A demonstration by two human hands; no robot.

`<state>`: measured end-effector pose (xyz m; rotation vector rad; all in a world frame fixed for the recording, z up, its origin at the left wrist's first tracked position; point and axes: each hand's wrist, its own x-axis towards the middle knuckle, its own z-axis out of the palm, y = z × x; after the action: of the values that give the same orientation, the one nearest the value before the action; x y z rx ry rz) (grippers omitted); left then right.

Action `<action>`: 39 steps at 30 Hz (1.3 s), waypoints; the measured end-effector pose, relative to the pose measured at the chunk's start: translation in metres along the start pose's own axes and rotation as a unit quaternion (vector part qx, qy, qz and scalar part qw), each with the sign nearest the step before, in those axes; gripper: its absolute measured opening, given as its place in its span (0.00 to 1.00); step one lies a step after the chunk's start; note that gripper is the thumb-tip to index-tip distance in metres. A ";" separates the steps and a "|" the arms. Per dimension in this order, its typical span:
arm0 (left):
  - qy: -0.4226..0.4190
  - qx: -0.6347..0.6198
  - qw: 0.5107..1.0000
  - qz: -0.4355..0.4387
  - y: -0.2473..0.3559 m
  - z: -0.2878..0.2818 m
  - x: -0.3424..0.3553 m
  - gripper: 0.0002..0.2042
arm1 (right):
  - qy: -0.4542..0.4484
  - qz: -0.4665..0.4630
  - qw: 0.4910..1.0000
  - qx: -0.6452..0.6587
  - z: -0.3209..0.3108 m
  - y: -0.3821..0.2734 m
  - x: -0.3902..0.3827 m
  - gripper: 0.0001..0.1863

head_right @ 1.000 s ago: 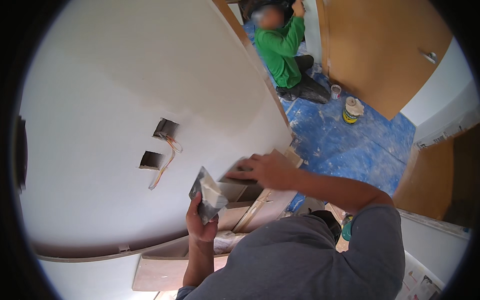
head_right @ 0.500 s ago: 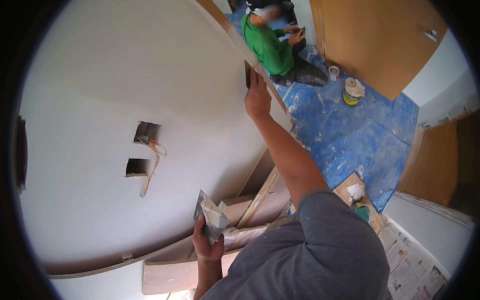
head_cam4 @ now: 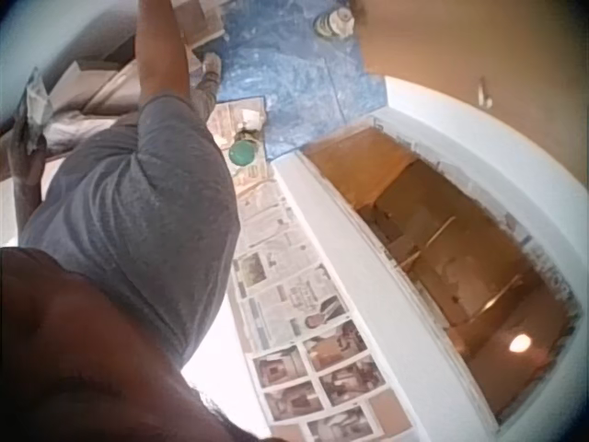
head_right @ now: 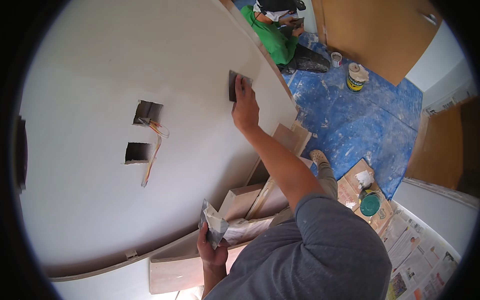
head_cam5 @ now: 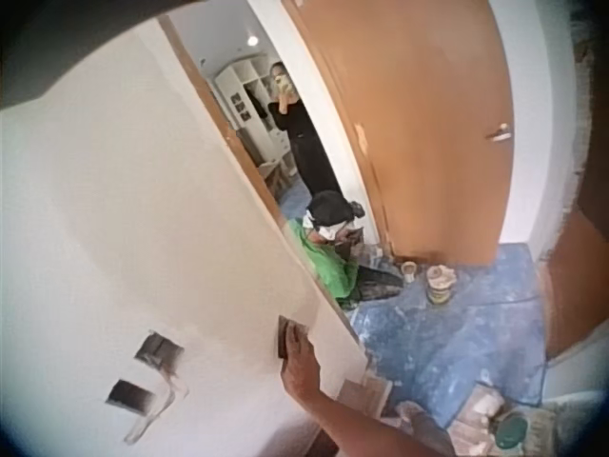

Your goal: The person applies plaster to a wall using a trowel and a hawk. They repeatedly scoop plaster from the hawk and spread it onto the wall surface. The person also moves around the room to access different areas and briefly handles a large board.

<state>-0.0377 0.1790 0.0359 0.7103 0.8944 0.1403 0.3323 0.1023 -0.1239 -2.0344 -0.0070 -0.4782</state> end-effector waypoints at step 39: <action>-0.266 0.076 0.939 0.202 0.114 0.168 -0.035 0.18 | -0.236 -0.679 0.694 -0.031 -0.328 -0.229 0.072 0.27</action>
<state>0.0861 0.1670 0.1995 1.0127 0.2337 0.2310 0.2441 -0.0759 0.2304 -1.8147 -1.9321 -0.7873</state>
